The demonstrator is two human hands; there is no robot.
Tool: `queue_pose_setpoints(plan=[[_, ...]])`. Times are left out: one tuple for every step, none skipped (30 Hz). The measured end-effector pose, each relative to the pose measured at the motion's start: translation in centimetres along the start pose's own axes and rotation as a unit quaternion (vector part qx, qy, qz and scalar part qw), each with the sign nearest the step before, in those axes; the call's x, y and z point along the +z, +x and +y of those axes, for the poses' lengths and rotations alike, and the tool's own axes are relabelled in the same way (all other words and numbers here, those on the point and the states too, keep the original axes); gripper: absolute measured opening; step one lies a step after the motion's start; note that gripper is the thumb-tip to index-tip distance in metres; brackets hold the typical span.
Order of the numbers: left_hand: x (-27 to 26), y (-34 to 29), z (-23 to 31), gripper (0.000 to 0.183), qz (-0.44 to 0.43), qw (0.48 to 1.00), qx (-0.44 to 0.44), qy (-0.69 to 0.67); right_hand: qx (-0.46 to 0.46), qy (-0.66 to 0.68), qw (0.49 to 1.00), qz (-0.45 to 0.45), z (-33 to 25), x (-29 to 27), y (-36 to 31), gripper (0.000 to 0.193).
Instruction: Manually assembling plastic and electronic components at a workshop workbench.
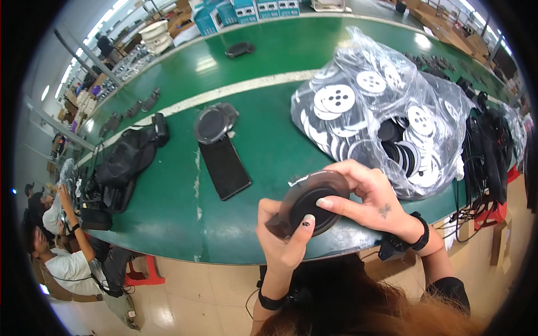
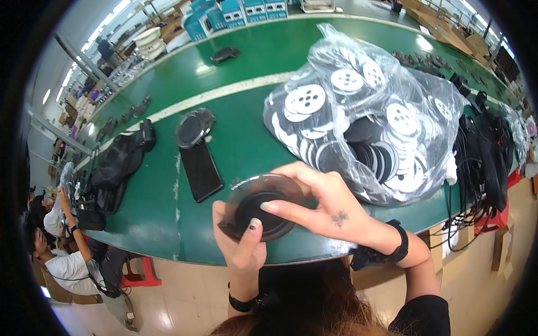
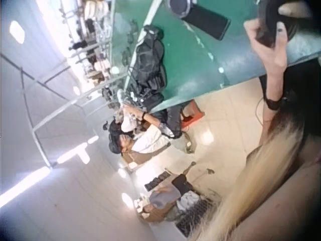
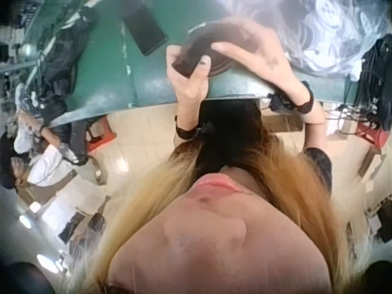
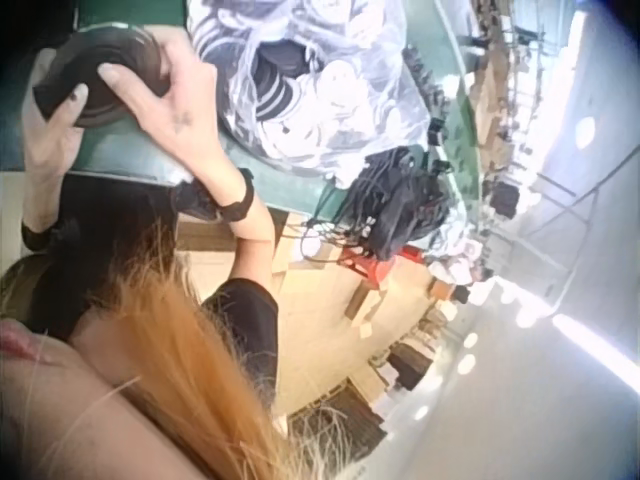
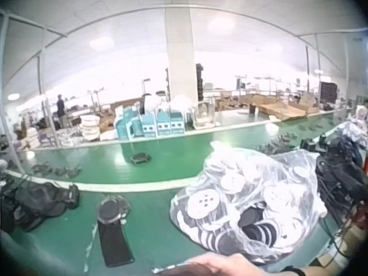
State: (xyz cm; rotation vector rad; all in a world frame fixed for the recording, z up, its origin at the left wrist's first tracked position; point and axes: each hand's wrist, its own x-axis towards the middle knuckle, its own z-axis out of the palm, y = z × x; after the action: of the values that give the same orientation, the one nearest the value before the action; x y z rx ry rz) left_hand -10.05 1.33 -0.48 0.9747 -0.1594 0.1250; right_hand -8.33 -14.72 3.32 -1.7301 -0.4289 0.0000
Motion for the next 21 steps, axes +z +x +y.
queue_pose_setpoints(plan=[[-0.2,0.1,0.5,0.027,-0.017,1.000,-0.009,0.023,0.032,-0.016,0.999,0.001,-0.3,0.0,0.0,0.033],[-0.4,0.2,0.9,0.025,-0.039,0.998,-0.018,0.042,0.028,-0.012,1.000,-0.004,-0.6,0.1,0.2,0.033],[-0.6,0.5,1.5,0.025,-0.034,0.998,-0.012,0.047,0.035,-0.020,0.999,0.005,-1.0,0.3,0.4,0.029],[-0.8,0.9,2.2,0.024,-0.055,0.996,-0.018,0.073,0.043,-0.027,0.999,0.014,-1.5,0.5,0.6,0.025],[-0.9,1.3,2.9,0.023,-0.075,0.992,-0.023,0.101,0.033,-0.027,0.999,0.011,-2.2,0.5,0.8,0.025],[-0.9,1.6,3.6,0.023,-0.073,0.992,-0.010,0.106,0.059,-0.041,0.997,-0.005,-3.1,0.4,1.1,0.023],[-1.0,2.1,4.4,0.022,-0.085,0.991,-0.028,0.102,0.114,-0.068,0.991,-0.027,-4.0,0.3,1.5,0.022],[-1.1,2.5,5.4,0.021,-0.096,0.990,-0.047,0.096,0.143,-0.017,0.989,-0.021,-4.8,0.6,2.0,0.022],[-0.9,3.1,6.0,0.016,-0.093,0.989,-0.041,0.103,0.160,0.036,0.986,-0.034,-5.8,0.4,2.5,0.025],[-1.0,3.7,6.6,0.013,-0.094,0.990,-0.040,0.099,0.153,0.043,0.986,-0.059,-6.7,0.1,3.1,0.027],[-1.1,4.5,7.2,0.011,-0.101,0.990,-0.036,0.086,0.170,0.033,0.982,-0.076,-7.5,-0.1,3.9,0.029],[-1.4,5.4,7.5,0.009,-0.102,0.990,-0.040,0.085,0.181,0.023,0.978,-0.098,-7.8,-0.1,5.1,0.032],[-1.8,6.6,7.8,0.022,-0.119,0.984,-0.021,0.130,0.163,0.026,0.979,-0.121,-8.0,-0.2,6.3,0.035],[-2.3,7.4,7.8,0.029,-0.098,0.989,-0.054,0.094,0.160,-0.002,0.978,-0.131,-7.8,-0.7,8.0,0.036],[-3.0,8.3,7.7,0.036,-0.100,0.992,-0.062,0.036,0.147,-0.030,0.978,-0.145,-7.4,-1.3,9.7,0.038],[-4.0,9.9,8.0,0.048,-0.109,0.982,-0.075,0.132,0.160,-0.063,0.977,-0.128,-6.6,-2.0,11.8,0.038],[-5.0,10.8,8.0,0.046,-0.084,0.981,-0.072,0.158,0.129,-0.072,0.980,-0.135,-5.5,-2.9,14.1,0.038],[-6.1,11.4,8.1,0.045,-0.057,0.975,-0.082,0.197,0.169,-0.088,0.977,-0.096,-4.0,-3.8,16.5,0.038],[-7.2,12.0,8.3,0.045,-0.025,0.967,-0.093,0.236,0.149,-0.058,0.982,-0.101,-2.1,-4.8,19.0,0.037],[-8.3,12.3,8.7,0.043,-0.006,0.965,-0.116,0.236,0.201,-0.054,0.977,-0.041,-0.1,-5.9,21.2,0.035],[-9.2,12.4,9.2,0.043,-0.013,0.967,-0.095,0.236,0.206,-0.012,0.978,-0.026,2.3,-7.0,23.2,0.034]])
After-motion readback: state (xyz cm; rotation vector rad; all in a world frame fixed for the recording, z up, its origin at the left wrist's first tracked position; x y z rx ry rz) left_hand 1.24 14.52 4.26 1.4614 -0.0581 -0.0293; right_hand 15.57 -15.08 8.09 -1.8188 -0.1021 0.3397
